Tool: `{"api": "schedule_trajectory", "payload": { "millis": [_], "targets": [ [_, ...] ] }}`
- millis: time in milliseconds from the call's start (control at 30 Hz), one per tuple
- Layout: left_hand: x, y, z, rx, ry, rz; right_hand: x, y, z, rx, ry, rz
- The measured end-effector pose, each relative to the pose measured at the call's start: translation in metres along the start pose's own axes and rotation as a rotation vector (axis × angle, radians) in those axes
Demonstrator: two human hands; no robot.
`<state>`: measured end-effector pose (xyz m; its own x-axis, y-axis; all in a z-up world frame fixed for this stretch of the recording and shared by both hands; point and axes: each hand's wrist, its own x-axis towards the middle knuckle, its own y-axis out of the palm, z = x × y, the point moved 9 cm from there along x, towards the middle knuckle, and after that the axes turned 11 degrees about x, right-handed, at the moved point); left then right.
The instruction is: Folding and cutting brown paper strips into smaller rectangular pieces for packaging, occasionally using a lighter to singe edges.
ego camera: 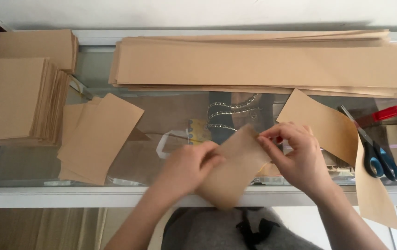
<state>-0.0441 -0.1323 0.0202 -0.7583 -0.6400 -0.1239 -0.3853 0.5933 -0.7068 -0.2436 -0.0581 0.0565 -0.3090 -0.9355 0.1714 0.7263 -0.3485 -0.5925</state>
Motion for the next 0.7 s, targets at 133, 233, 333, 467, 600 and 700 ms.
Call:
{"api": "schedule_trajectory", "payload": {
  "millis": [133,233,333,467,600,700],
  "targets": [
    [0.016,-0.026,0.019,0.587,-0.067,-0.439,-0.010,0.013,-0.071,0.325,0.431,-0.201],
    [0.016,0.005,-0.018,0.553,0.127,-0.661,-0.014,0.029,-0.122,0.342,0.447,-0.262],
    [0.034,0.068,-0.038,0.495,0.262,-0.495,-0.015,0.038,-0.112,0.308,0.437,-0.263],
    [0.065,0.108,0.003,0.656,0.203,-0.400,-0.018,0.044,-0.105,0.174,0.353,-0.271],
    [0.070,0.107,0.035,0.676,0.123,-0.245,-0.017,0.047,-0.112,0.062,0.309,-0.277],
    [0.065,0.093,0.047,0.690,0.083,-0.134,-0.016,0.046,-0.111,0.047,0.308,-0.262]
  ]
}}
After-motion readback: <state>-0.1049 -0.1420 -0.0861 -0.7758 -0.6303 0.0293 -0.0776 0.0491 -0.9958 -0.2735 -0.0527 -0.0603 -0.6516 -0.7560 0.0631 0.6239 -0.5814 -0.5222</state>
